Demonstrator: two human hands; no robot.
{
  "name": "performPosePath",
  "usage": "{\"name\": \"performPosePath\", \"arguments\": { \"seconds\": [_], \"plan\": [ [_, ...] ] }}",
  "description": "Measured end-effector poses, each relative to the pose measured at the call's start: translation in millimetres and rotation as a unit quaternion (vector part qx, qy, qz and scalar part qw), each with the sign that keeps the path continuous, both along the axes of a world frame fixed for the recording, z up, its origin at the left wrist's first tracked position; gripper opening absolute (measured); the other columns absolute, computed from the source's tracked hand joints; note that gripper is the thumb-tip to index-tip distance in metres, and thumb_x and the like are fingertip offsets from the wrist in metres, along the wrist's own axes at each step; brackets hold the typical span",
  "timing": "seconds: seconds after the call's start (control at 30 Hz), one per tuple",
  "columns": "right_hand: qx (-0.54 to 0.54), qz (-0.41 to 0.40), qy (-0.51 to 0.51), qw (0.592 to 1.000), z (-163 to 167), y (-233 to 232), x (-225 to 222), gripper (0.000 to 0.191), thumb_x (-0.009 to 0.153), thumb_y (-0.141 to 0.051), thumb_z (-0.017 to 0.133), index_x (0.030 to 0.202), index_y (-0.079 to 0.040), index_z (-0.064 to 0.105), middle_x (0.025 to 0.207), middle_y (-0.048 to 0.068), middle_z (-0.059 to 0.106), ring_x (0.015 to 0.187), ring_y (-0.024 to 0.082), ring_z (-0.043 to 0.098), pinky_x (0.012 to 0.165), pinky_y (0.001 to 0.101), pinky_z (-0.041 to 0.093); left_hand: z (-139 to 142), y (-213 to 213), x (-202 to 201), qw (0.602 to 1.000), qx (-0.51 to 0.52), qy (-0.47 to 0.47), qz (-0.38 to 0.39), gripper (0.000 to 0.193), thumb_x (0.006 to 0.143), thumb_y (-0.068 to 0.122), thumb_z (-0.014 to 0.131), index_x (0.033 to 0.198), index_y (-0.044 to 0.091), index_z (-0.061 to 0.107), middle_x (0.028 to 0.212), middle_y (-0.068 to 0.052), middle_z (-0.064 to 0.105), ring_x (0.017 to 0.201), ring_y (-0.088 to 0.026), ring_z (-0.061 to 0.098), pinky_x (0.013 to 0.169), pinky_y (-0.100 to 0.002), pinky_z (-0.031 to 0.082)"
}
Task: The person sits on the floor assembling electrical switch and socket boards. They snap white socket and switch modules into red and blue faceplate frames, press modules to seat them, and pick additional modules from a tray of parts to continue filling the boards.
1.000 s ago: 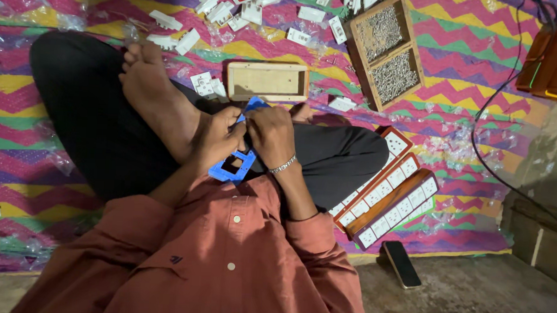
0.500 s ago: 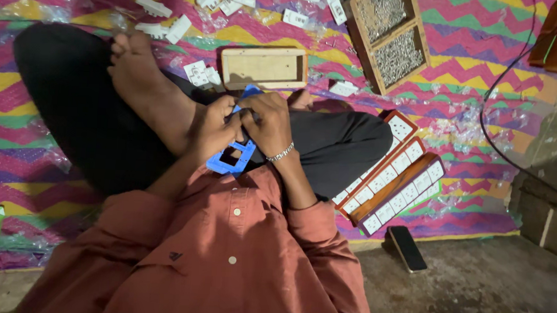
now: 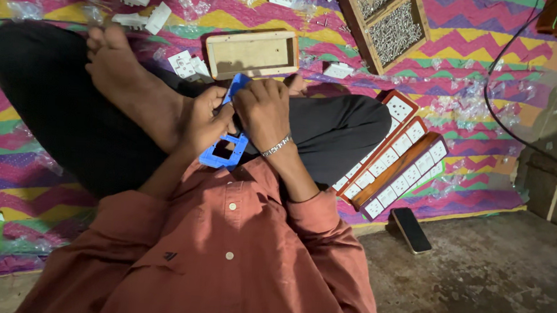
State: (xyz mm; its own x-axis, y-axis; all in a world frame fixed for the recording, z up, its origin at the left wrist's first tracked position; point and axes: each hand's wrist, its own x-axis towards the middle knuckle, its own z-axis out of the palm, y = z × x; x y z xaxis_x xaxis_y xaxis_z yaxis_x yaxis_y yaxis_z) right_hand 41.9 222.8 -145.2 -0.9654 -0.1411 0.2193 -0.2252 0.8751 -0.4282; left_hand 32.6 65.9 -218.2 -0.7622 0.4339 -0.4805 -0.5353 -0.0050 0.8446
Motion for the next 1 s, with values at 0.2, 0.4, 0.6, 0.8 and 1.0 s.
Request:
{"name": "performPosePath", "arguments": {
  "seconds": [0.2,0.4,0.6,0.8,1.0],
  "plan": [
    [-0.013,0.037,-0.022,0.999,-1,1,0,0.025,0.084,-0.013,0.067,0.108,-0.009,0.071,0.104,0.007,0.062,0.103,0.029,0.058,0.096,0.0441,0.042,-1,0,0,1.0,0.002,0.009,-0.005,0.022,0.1,-0.001,0.052,0.121,-0.005,0.054,0.088,-0.008,0.067,0.06,-0.009,0.063,0.05,-0.022,0.046],
    [-0.051,0.045,-0.026,0.997,-11,6,2,0.026,0.082,-0.014,0.072,0.108,-0.008,0.072,0.099,0.007,0.062,0.096,0.029,0.058,0.088,0.044,0.042,-5,-1,2,1.0,0.014,0.011,-0.005,0.019,0.104,0.0,0.052,0.122,-0.004,0.054,0.088,-0.007,0.067,0.061,-0.009,0.063,0.051,-0.021,0.046],
    [-0.086,0.03,-0.058,0.994,-17,7,-2,0.016,0.089,-0.009,0.074,0.105,-0.007,0.069,0.097,0.009,0.061,0.095,0.031,0.059,0.086,0.0428,0.046,-9,0,2,1.0,0.007,0.019,-0.007,0.021,0.103,-0.001,0.052,0.123,-0.005,0.054,0.085,-0.008,0.067,0.058,-0.009,0.061,0.05,-0.022,0.046],
    [-0.101,0.093,-0.03,0.99,-10,11,-6,0.034,0.079,-0.006,0.073,0.113,-0.007,0.073,0.091,0.009,0.06,0.09,0.032,0.059,0.085,0.0443,0.046,-7,-1,1,0.999,0.03,0.018,-0.008,0.022,0.103,-0.001,0.05,0.124,-0.005,0.052,0.084,-0.007,0.066,0.059,-0.009,0.06,0.05,-0.022,0.046],
    [-0.105,0.047,-0.032,0.993,-12,11,-7,0.02,0.083,-0.007,0.076,0.103,-0.007,0.074,0.09,0.008,0.065,0.09,0.03,0.06,0.086,0.0439,0.047,-7,0,1,1.0,0.022,0.016,-0.003,0.018,0.103,-0.001,0.051,0.12,-0.005,0.054,0.083,-0.007,0.065,0.059,-0.009,0.061,0.05,-0.021,0.046]
  ]
}}
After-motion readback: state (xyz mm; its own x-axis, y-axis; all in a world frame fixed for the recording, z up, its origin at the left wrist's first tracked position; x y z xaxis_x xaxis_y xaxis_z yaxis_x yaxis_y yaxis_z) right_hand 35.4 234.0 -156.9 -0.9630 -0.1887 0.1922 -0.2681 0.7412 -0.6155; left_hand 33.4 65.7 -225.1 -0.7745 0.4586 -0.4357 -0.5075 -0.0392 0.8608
